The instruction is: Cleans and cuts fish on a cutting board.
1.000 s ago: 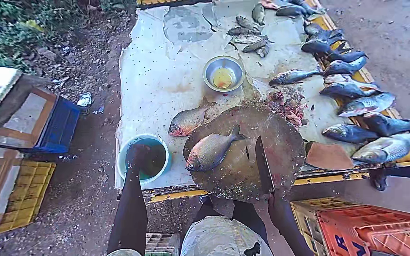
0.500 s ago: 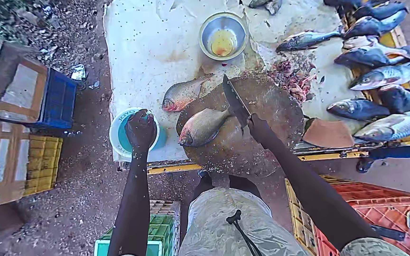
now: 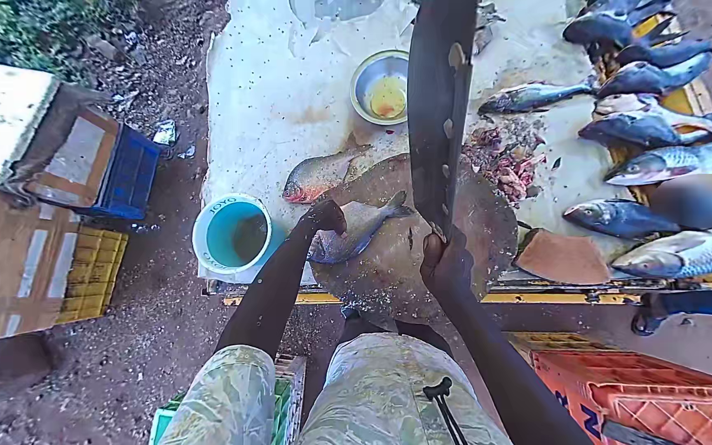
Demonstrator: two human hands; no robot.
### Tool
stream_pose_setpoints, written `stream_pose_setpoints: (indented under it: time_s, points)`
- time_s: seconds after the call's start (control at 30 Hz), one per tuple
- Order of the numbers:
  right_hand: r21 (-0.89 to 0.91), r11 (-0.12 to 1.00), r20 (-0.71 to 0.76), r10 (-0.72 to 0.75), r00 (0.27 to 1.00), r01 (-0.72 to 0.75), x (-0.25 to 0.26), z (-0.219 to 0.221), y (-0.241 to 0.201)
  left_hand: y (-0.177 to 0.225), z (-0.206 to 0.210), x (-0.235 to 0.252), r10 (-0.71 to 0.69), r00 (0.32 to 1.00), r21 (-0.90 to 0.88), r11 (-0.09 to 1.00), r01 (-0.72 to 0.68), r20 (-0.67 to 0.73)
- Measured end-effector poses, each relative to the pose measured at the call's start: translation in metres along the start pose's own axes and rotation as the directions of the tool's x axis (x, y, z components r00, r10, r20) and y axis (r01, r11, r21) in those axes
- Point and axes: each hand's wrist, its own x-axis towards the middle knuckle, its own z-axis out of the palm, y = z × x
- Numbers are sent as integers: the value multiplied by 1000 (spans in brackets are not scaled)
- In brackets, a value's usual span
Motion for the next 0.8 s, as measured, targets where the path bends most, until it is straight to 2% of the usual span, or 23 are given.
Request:
stream_pose_setpoints:
  time_s: [0.03,0.07,0.1,0.13,0.17,0.2,0.23,0.27,0.3,0.33,0.37,0.4,0.43,0.5,0.53,0.57,0.6,0.63,0.67,0.7,0.73,0.77,0.8]
  points:
    - [-92,982,268,181,946,-162,-4,19,15,-1,3,-5,-19,999,-40,999,17,-36]
    - [-227,936,502,349,791,-269,-6,34,30,1,14,-12,-41,995,-80,996,34,-90]
    - [-327,889,652,458,605,-320,-13,39,42,7,37,-29,-68,988,-134,990,49,-139]
    - [-358,877,685,479,549,-320,12,47,52,11,33,-32,-93,960,-172,984,49,-263]
    - [-348,887,685,462,563,-304,36,51,66,17,35,-35,-126,904,-211,977,41,-409]
    - [-330,880,709,471,525,-343,6,46,70,28,70,-69,-205,884,-263,960,98,-421]
    - [-299,888,719,450,529,-349,0,46,76,36,90,-88,-326,816,-325,928,181,-476]
    - [-257,902,706,420,570,-346,18,49,84,43,96,-86,-455,694,-422,876,235,-558]
    - [-221,908,699,402,591,-356,24,52,86,51,112,-88,-596,560,-566,785,253,-576]
    - [-193,910,707,389,591,-368,12,52,82,64,141,-100,-730,439,-718,656,233,-524]
    - [-169,919,731,360,580,-357,1,54,74,77,164,-110,-833,349,-845,507,173,-428]
    - [-144,948,764,289,577,-285,10,59,70,89,171,-109,-892,328,-936,347,55,-311]
    - [-142,978,807,205,553,-156,23,63,74,102,177,-109,-911,365,-981,187,-55,-194]
    - [-101,994,844,63,533,41,58,68,104,132,181,-119,-837,546,-980,-80,-184,-34]
    - [-71,996,820,28,571,53,84,71,126,138,179,-121,-777,629,-972,-148,-185,-1]
    - [-69,998,775,45,630,13,112,70,144,139,177,-123,-729,684,-983,-126,-135,0]
    - [-99,994,705,109,701,-55,137,67,153,136,176,-124,-712,701,-999,13,-37,-35]
    - [-152,979,636,204,744,-138,154,60,152,135,176,-127,-723,681,-960,258,111,-115]
    - [-204,956,571,292,767,-212,163,53,146,137,179,-128,-735,628,-822,508,259,-256]
    - [-236,936,540,349,766,-260,155,46,139,141,186,-130,-702,557,-650,680,340,-443]
    - [-229,935,546,354,759,-271,133,40,134,139,190,-129,-602,521,-461,799,386,-606]
    - [-195,950,574,312,757,-243,107,35,131,134,190,-118,-518,538,-312,847,429,-665]
    - [-194,956,640,295,710,-222,78,31,128,129,193,-102,-484,580,-227,858,460,-655]
